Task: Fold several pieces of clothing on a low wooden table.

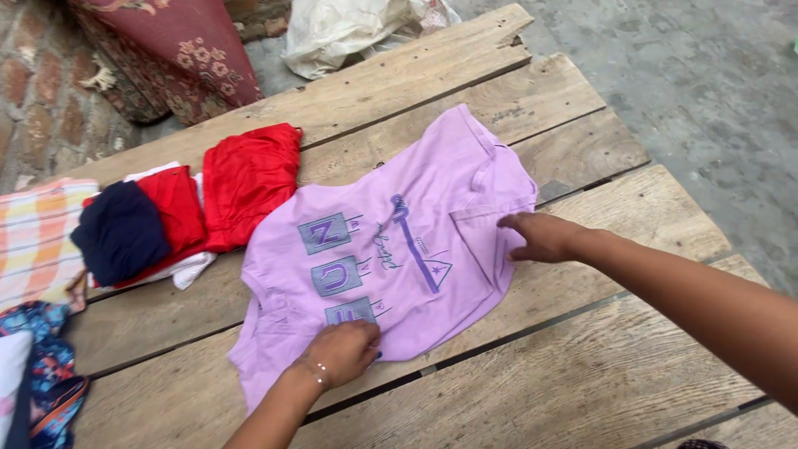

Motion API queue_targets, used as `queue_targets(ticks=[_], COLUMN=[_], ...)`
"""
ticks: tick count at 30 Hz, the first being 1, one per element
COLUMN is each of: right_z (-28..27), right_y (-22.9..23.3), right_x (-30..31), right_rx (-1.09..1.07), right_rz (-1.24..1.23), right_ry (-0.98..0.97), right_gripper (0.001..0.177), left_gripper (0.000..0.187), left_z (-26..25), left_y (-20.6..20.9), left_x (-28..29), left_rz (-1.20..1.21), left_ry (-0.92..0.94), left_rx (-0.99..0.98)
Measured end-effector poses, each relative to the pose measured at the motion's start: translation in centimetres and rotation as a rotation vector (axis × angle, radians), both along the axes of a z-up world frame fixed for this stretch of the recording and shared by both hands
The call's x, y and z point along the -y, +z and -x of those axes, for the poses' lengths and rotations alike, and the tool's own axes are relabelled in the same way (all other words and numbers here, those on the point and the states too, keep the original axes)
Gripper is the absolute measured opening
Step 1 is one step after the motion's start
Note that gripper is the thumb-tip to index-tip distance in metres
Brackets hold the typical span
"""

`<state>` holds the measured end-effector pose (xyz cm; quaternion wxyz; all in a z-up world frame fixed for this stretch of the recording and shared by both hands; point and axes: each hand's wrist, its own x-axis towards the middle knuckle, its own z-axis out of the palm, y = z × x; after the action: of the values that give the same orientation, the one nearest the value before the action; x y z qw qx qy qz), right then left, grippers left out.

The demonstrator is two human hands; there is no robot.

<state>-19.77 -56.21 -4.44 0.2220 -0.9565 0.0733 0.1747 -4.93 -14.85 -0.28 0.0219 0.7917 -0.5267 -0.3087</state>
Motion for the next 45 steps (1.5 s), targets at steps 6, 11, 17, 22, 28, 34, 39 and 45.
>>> queue_targets(ticks=[6, 11, 17, 22, 28, 34, 39, 45], right_z=[-2.9, -4.8, -1.9, 2.1, 4.9, 5.7, 5.5, 8.2], right_y=[-4.1, -7.2, 1.6, 7.9, 4.5, 4.1, 6.2, 7.4], right_x=[0.8, 2.2, 2.3, 2.8, 4.6, 3.4, 3.8, 7.0], right_rx=[0.13, 0.116, 0.166, 0.221, 0.176, 0.066, 0.005, -0.28], right_rz=[-0.05, -0.262, -0.541, -0.345, -0.604, -1.038, -1.122, -0.766], right_ry=[-0.266, -0.457, -0.457, -0.262, -0.093, -0.416, -0.529, -0.44], right_gripper=[0.093, 0.069, 0.041, 0.046, 0.022, 0.022, 0.051, 0.077], left_gripper=[0.016, 0.02, 0.024, 0.042, 0.065, 0.064, 0.039, 0.015], left_z=[1.4, 3.0, 5.1, 8.3, 10.4, 10.3, 10.0, 8.7], left_y=[-3.5, -4.9, -3.2, -0.7, -2.3, -4.7, -10.7, -9.1], left_x=[4.7, 5.2, 8.1, 12.9, 16.5, 20.9, 23.7, 23.6], left_rz=[0.188, 0.273, 0.273, 0.386, 0.228, 0.526, 0.669, 0.798], left_ry=[0.053, 0.203, 0.246, 0.267, 0.294, 0.387, 0.758, 0.75], left_rx=[-0.042, -0.075, -0.017, -0.021, 0.034, -0.248, -0.673, -0.842])
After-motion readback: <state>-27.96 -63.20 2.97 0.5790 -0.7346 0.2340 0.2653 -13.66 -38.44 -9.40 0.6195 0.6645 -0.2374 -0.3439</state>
